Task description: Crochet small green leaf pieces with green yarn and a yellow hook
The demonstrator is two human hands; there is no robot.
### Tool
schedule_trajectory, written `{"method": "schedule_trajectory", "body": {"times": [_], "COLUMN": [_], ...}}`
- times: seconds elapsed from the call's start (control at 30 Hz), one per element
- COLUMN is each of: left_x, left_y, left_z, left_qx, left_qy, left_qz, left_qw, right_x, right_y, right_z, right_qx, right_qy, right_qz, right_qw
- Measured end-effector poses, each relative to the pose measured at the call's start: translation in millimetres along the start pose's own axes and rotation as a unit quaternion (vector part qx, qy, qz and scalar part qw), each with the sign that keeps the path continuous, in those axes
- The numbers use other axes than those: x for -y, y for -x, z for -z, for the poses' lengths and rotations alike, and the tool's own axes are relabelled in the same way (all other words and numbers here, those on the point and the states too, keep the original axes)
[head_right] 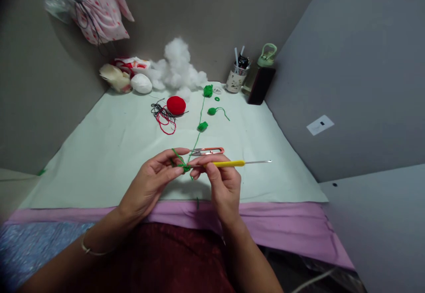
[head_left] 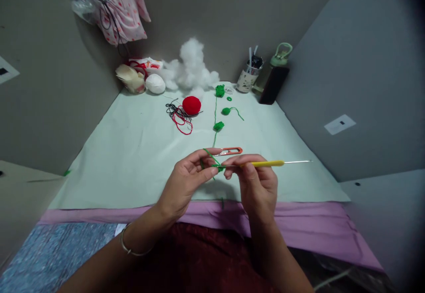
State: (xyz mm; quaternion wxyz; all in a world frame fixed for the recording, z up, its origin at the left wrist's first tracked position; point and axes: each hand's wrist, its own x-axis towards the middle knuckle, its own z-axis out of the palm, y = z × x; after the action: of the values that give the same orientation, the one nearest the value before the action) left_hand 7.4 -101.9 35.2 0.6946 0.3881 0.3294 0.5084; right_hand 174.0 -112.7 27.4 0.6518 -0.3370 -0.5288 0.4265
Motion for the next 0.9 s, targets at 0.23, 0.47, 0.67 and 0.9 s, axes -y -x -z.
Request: {"method": "schedule_trajectory", "body": {"times": [0.23, 0.47, 0.67, 0.9], "left_x": [-5, -5, 0, -2], "left_y": [3, 3, -2, -2], "left_z": [-2, -7, -3, -2], "left_qx": [-0.027, -0.059, 0.035, 0.015], "left_qy": [-0.081, -0.134, 0.129, 0.075], "left_qz": [-0.051, -0.101, 0.101, 0.047], "left_qw": [0.995, 0.984, 0.986, 0.996], "right_x": [9, 0, -9, -1], "right_y": [7, 12, 16, 0], "right_z": [0, -1, -5, -11], "right_qx": [0.047, 0.079, 0.001, -0.04], "right_qy": [0.183, 0.352, 0.386, 0.107], "right_qz": [0.149, 0.263, 0.29, 0.096], "right_qw": [0.971, 0.895, 0.876, 0.989]}}
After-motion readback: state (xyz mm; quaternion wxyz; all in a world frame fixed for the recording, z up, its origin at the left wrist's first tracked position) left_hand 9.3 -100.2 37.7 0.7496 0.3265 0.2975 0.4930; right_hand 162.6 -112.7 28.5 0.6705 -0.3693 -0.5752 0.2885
